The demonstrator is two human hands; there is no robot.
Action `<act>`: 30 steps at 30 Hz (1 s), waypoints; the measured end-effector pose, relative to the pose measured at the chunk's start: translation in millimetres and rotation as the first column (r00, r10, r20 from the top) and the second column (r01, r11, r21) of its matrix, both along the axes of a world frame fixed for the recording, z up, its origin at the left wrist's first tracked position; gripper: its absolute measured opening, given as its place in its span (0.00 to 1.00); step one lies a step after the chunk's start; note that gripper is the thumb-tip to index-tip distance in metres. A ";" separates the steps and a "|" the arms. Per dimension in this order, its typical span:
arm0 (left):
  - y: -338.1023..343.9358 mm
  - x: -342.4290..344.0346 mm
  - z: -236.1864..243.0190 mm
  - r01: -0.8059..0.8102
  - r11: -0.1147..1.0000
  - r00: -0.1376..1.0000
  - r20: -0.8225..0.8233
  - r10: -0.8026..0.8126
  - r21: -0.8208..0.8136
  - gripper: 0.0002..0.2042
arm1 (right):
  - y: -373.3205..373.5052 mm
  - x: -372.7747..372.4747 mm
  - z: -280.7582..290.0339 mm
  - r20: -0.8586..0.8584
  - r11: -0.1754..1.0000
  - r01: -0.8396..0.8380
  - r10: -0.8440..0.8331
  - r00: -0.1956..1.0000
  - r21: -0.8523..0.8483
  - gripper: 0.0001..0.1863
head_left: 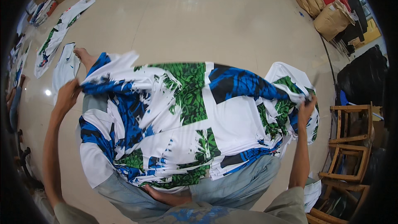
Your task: The person sits on the floor and uses scissors to cut a large piece of white fabric with a blue and green pattern. They repeatedly smooth the fabric, cut along specific lines, and adjust the material's position.
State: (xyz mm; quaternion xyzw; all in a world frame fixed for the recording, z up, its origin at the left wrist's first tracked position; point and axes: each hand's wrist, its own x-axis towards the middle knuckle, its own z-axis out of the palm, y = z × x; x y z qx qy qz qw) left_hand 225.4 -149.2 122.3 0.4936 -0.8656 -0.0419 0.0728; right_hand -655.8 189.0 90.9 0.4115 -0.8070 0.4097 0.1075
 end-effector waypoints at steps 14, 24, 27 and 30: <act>-104.1 12.3 47.1 -0.187 0.896 0.964 0.101 0.246 -0.402 0.16 | -122.9 -34.8 73.3 -0.409 0.998 0.052 -0.056 0.911 -0.020 0.25; -229.8 -139.1 90.6 -0.206 0.780 0.939 -0.344 -0.013 -0.591 0.32 | -258.2 51.5 136.4 -0.390 0.975 -0.180 0.118 0.913 -0.128 0.24; -107.5 -188.0 40.8 0.096 0.910 0.940 -0.265 -0.217 -0.404 0.31 | -175.4 106.9 71.4 -0.211 0.940 -0.331 0.342 0.916 0.086 0.24; 25.2 -178.4 -24.7 0.301 0.951 0.945 -0.108 -0.308 -0.077 0.35 | -99.7 196.9 8.5 0.003 0.814 -0.566 0.571 0.821 0.130 0.29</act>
